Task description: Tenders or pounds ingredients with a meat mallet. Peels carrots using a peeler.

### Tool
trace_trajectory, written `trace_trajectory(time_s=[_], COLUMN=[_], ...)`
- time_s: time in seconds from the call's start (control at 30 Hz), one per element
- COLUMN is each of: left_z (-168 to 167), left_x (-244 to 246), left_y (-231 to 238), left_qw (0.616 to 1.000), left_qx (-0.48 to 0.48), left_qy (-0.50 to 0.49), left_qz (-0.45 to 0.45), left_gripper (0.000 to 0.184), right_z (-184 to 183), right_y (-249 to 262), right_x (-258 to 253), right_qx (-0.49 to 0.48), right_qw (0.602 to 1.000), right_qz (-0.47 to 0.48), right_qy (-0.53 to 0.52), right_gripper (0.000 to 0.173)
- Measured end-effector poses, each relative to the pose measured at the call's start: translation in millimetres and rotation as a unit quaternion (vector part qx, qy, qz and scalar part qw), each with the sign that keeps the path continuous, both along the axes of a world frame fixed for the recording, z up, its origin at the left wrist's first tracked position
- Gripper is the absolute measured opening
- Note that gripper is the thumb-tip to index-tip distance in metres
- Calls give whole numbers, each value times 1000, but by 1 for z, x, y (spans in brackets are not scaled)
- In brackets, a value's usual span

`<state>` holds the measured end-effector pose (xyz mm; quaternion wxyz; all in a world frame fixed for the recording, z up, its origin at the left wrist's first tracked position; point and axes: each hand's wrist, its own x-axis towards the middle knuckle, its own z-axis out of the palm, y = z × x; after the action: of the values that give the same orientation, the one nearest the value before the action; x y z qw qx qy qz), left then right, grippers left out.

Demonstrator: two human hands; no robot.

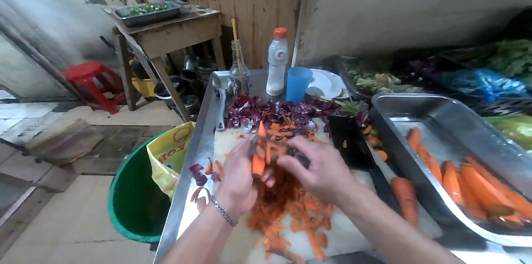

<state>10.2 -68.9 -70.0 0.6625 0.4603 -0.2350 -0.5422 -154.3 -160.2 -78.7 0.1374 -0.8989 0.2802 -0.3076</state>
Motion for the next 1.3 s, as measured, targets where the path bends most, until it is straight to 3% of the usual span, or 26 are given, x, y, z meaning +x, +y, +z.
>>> trace_trajectory(time_s=[0.13,0.23,0.37,0.47,0.6,0.7,0.8,0.9,1.03,1.1,1.2,1.3], left_z=[-5,-2,-2,-1,-2,-3,-4,-6,-6,-6,-6,-4], left_x=[5,1,0,3,8,5,4,6,6,4,5,6], left_y=[2,2,3,1,2,3,3,1,2,3,3,4], left_qw=[999,999,998,999,1000,997,994,995,997,995,991,990], left_qx=[-23,-14,-22,-18,-18,-23,-24,-24,-4,-7,-14,-4], left_qy=[19,17,-10,-15,-2,-4,-12,-4,19,-4,-37,-89], left_qz=[-9,-36,-63,-43,-21,-70,-102,-94,-75,-100,-131,-110], left_gripper=[41,40,44,41,37,37,41,41,37,42,50,50], right_z=[-3,-5,0,0,-4,-1,3,3,0,3,12,25], right_y=[8,-9,-24,-15,1,-11,-27,-19,-1,-9,-27,-29], right_x=[10,7,-2,-2,4,2,-6,-8,4,3,-5,-13], right_qx=[-25,-52,34,53,-26,-26,55,64,-18,10,129,250], right_qw=[998,999,996,998,997,1000,993,997,1000,997,975,950], right_qz=[54,9,-86,-24,71,-4,-96,-49,-2,-70,-165,-165], right_qy=[-4,2,12,-16,-5,18,37,7,7,33,80,93], right_gripper=[54,55,55,52,56,54,54,54,54,55,62,61])
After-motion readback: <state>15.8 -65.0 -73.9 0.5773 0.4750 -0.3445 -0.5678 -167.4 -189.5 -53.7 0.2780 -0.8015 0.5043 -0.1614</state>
